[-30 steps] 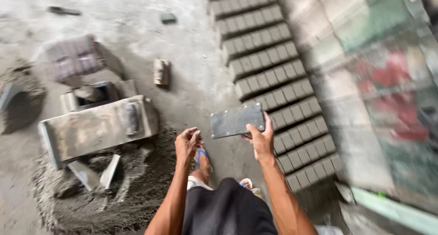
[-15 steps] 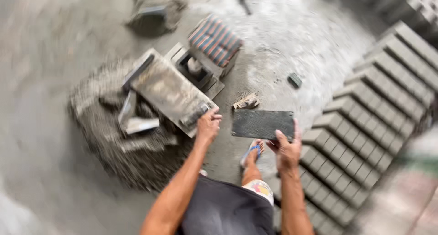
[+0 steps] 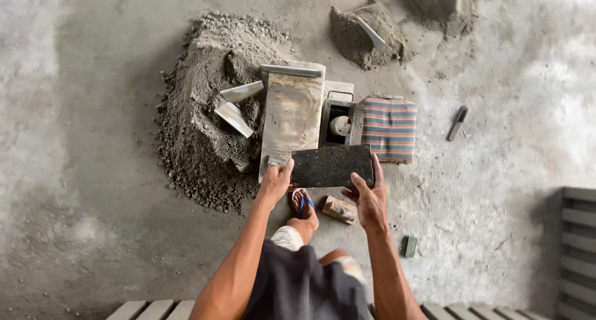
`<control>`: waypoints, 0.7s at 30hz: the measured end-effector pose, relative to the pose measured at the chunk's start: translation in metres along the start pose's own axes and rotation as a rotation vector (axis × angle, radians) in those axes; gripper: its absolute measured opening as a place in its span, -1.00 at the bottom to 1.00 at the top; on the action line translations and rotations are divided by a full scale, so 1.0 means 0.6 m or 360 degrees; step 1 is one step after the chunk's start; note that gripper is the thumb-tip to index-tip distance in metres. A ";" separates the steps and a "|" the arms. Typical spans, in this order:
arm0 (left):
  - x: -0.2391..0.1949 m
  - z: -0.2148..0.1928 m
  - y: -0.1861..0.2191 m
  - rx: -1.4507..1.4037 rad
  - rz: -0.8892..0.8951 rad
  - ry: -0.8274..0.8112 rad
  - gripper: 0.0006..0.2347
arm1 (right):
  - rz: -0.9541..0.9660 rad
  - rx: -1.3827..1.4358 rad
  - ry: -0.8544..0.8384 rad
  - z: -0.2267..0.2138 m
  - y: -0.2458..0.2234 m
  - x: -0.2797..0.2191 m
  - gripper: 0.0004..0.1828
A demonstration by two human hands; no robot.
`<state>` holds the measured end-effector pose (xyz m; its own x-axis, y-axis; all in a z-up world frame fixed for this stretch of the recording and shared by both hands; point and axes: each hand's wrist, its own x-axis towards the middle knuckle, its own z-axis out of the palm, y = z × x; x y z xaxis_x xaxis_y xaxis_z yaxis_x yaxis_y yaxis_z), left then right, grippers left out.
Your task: The person scoops wet concrete into a rectangular metal mold, levels the surface with a straight edge, and then flips the mold to release a formed brick. They place the finished brick onto a growing stack of similar bricks and repeat the process.
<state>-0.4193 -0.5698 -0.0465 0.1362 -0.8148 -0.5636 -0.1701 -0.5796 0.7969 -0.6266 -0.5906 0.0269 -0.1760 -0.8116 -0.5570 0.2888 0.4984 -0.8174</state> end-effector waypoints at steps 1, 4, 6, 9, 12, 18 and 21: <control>0.022 -0.005 0.006 -0.0026 -0.0076 0.0029 -0.53 | -0.0010 -0.0103 -0.0073 0.022 -0.020 0.023 -0.23; 0.056 -0.015 0.011 -0.0122 -0.0217 0.0198 -0.55 | -0.0050 -0.0484 -0.0290 0.067 -0.072 0.067 -0.24; 0.072 -0.024 0.016 -0.0167 -0.0237 0.0339 -0.47 | -0.0121 -0.0725 -0.0440 0.090 -0.092 0.101 -0.24; 0.100 -0.027 0.029 -0.0317 -0.0162 0.0475 -0.53 | -0.0349 -0.1357 -0.0586 0.118 -0.102 0.188 -0.38; 0.152 -0.006 0.021 -0.0430 -0.0146 0.0629 -0.54 | -0.0987 -0.1811 -0.0688 0.132 -0.074 0.312 -0.44; 0.241 0.052 0.057 -0.0323 -0.0279 0.1132 -0.57 | -0.1234 -0.2153 -0.0990 0.196 -0.072 0.488 -0.52; 0.358 0.121 0.027 -0.0493 -0.0490 0.1398 -0.64 | -0.1403 -0.2129 -0.1369 0.222 -0.027 0.657 -0.54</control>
<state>-0.4638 -0.7551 -0.1705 0.8308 -0.2565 -0.4939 0.2410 -0.6342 0.7347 -0.5752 -0.9592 -0.1598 0.7636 -0.6412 -0.0763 -0.5516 -0.5864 -0.5932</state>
